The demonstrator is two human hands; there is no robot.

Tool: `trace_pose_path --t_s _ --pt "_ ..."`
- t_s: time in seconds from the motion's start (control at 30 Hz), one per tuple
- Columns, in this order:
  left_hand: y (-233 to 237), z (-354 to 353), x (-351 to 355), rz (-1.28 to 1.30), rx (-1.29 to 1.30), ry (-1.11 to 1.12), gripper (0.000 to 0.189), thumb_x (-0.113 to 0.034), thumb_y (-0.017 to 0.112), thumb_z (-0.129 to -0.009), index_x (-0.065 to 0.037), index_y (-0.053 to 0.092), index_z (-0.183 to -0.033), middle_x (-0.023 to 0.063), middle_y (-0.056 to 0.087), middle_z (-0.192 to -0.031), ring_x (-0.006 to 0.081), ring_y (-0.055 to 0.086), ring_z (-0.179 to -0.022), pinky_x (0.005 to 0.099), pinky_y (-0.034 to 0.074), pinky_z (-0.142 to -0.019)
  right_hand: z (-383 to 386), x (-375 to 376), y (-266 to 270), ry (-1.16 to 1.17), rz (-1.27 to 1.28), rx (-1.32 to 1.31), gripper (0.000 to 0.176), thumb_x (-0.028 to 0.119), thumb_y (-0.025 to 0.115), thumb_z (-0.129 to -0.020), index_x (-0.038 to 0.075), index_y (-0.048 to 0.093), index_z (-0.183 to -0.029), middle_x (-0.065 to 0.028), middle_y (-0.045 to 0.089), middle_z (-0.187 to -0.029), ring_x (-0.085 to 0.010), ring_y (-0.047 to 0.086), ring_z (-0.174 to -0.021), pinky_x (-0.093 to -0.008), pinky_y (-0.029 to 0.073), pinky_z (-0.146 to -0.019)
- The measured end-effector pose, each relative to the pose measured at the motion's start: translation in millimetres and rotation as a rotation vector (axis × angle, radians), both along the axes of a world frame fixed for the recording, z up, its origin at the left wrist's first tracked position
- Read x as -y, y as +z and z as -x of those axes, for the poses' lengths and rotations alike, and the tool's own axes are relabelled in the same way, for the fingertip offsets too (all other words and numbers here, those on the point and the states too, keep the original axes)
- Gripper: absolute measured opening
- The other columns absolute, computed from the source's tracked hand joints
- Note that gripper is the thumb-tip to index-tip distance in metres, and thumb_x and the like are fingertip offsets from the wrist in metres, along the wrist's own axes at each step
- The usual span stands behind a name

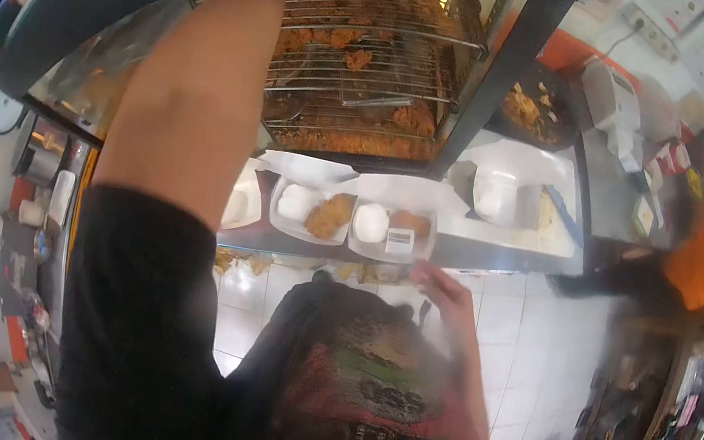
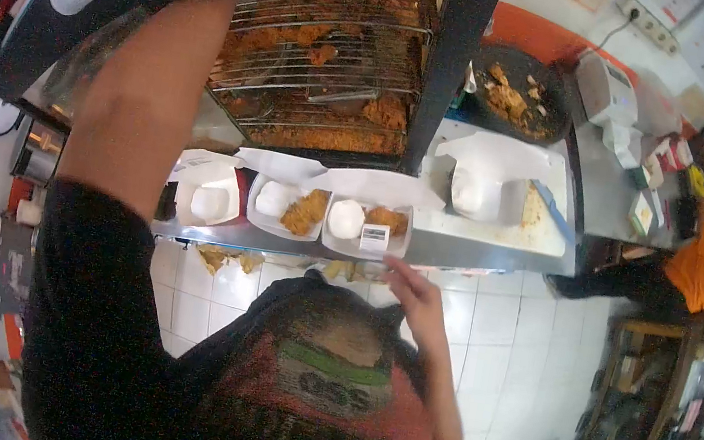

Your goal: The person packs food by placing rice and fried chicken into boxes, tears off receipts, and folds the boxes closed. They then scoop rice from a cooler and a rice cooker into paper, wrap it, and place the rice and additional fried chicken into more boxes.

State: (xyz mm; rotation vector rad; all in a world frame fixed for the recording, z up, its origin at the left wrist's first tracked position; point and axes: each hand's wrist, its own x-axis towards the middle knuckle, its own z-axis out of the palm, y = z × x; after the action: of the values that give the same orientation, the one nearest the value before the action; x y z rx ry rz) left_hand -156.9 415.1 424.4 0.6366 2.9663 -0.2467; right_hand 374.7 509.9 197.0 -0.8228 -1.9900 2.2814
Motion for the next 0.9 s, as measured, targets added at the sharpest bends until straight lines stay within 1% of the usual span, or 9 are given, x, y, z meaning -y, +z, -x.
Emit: trace_pose_path --t_s 0.13,0.17,0.33,0.47,0.67,0.77,0.83,0.87,0.9 --pt "10.9 7.0 14.7 -0.087 0.034 -0.007 0.050 -0.041 0.052 -0.093 -0.010 0.059 -0.132 0.0143 0.062 -0.130 0.0283 0.064 -0.112 0.0372 0.045 -0.100 -48.0 -11.7 -13.5 -0.281 0.092 -0.059 0.044 -0.001 0.055 -0.086 -0.003 0.060 -0.130 -0.0120 0.067 -0.120 -0.0209 0.064 -0.105 -0.0305 0.048 -0.089" --pt "14.5 5.9 18.4 -0.123 0.039 -0.008 0.051 -0.041 0.053 -0.093 -0.010 0.059 -0.133 0.0141 0.062 -0.130 0.0280 0.064 -0.112 0.0368 0.045 -0.100 -61.1 -15.1 -32.1 -0.372 0.126 -0.092 0.045 -0.002 0.056 -0.083 -0.005 0.060 -0.127 -0.0134 0.067 -0.122 -0.0229 0.065 -0.104 -0.0321 0.049 -0.088" --pt "30.2 -9.8 22.9 -0.354 0.038 -0.035 0.052 -0.043 0.056 -0.092 -0.011 0.058 -0.133 0.0129 0.062 -0.131 0.0263 0.064 -0.112 0.0349 0.046 -0.099 -88.6 -35.9 -47.1 -0.527 0.127 -0.028 0.044 0.006 0.057 -0.085 -0.007 0.058 -0.128 -0.0153 0.066 -0.122 -0.0244 0.066 -0.103 -0.0321 0.050 -0.088" --pt "30.2 -42.2 23.0 -0.604 0.042 -0.092 0.053 -0.044 0.058 -0.090 -0.012 0.058 -0.133 0.0120 0.061 -0.131 0.0251 0.064 -0.111 0.0333 0.047 -0.098 -86.2 -56.2 -47.2 -0.565 0.105 -0.029 0.037 0.009 0.057 -0.087 -0.004 0.063 -0.121 -0.0141 0.068 -0.119 -0.0220 0.067 -0.099 -0.0323 0.051 -0.085" --pt "15.9 -137.5 48.5 -1.035 0.138 -0.156 0.056 -0.046 0.062 -0.089 -0.014 0.057 -0.134 0.0106 0.061 -0.132 0.0231 0.065 -0.111 0.0309 0.047 -0.097 -67.0 -81.0 -36.0 -0.557 0.091 -0.029 0.036 0.010 0.058 -0.086 -0.003 0.064 -0.120 -0.0129 0.068 -0.117 -0.0213 0.067 -0.097 -0.0318 0.051 -0.084" --pt "12.0 -165.4 62.0 -1.144 0.183 -0.171 0.057 -0.047 0.064 -0.088 -0.014 0.057 -0.134 0.0099 0.061 -0.132 0.0222 0.065 -0.111 0.0298 0.048 -0.097 -56.1 -84.3 -35.2 -0.524 0.095 -0.010 0.040 0.013 0.058 -0.084 -0.004 0.063 -0.120 -0.0143 0.067 -0.118 -0.0217 0.067 -0.097 -0.0309 0.052 -0.083" --pt "5.3 -178.3 74.4 -1.036 0.012 -0.327 0.049 -0.043 0.066 -0.087 -0.013 0.061 -0.126 0.0086 0.063 -0.118 0.0174 0.062 -0.092 0.0261 0.047 -0.082 -52.0 -81.3 -35.8 -0.517 0.108 0.013 0.043 0.015 0.058 -0.082 -0.005 0.062 -0.120 -0.0152 0.066 -0.118 -0.0223 0.067 -0.098 -0.0308 0.052 -0.083" --pt "5.8 -187.8 74.0 -1.053 -0.059 -0.307 0.043 -0.041 0.065 -0.088 -0.010 0.065 -0.119 0.0096 0.064 -0.107 0.0140 0.057 -0.078 0.0242 0.045 -0.071 -49.6 -77.8 -35.6 -0.517 0.119 0.028 0.043 0.015 0.059 -0.083 -0.005 0.061 -0.121 -0.0154 0.066 -0.118 -0.0226 0.067 -0.098 -0.0309 0.052 -0.083" --pt "3.8 -197.7 75.8 -1.087 -0.034 -0.261 0.040 -0.038 0.065 -0.088 -0.010 0.066 -0.117 0.0086 0.064 -0.106 0.0138 0.056 -0.079 0.0246 0.045 -0.071 -47.0 -74.9 -35.4 -0.516 0.131 0.042 0.043 0.016 0.059 -0.083 -0.005 0.061 -0.121 -0.0156 0.066 -0.118 -0.0229 0.067 -0.098 -0.0311 0.052 -0.084"
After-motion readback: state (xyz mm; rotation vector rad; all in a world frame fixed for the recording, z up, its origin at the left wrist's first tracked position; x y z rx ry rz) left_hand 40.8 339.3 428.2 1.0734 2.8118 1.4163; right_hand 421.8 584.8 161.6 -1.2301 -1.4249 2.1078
